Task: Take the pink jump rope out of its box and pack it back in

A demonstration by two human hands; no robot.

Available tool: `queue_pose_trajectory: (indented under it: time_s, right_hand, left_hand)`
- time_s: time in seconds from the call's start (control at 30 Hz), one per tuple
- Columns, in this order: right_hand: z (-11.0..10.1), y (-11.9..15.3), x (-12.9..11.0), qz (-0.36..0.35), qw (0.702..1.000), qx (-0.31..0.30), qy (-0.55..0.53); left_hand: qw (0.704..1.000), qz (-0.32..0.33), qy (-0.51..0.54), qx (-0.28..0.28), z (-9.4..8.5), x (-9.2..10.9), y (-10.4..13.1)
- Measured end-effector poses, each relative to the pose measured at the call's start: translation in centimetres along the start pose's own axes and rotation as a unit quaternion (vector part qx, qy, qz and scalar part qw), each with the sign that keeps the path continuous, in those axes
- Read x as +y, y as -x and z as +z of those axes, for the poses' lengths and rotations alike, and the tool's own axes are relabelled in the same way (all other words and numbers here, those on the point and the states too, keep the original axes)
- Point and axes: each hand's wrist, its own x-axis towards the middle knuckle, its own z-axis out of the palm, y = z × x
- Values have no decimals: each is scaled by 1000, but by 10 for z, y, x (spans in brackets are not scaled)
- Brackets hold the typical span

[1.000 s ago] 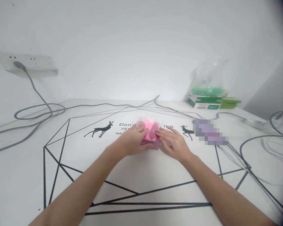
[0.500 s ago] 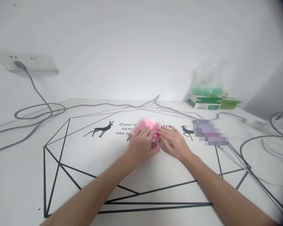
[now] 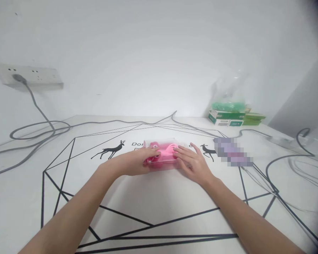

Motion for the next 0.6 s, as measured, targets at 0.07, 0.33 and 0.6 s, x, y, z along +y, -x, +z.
queue_pose_trajectory:
  time_s: [0.07, 0.33, 0.6]
  right_hand:
    - [1, 0, 0, 10, 1000, -17, 10]
    - [3, -1, 0, 12, 997, -57, 52]
    - [5, 0, 1, 31, 997, -28, 65]
  left_hand:
    - [999, 44, -25, -1, 11, 10, -5]
    - [981, 5, -140, 132, 53, 28, -22]
    - [992, 40, -104, 56, 36, 6, -17]
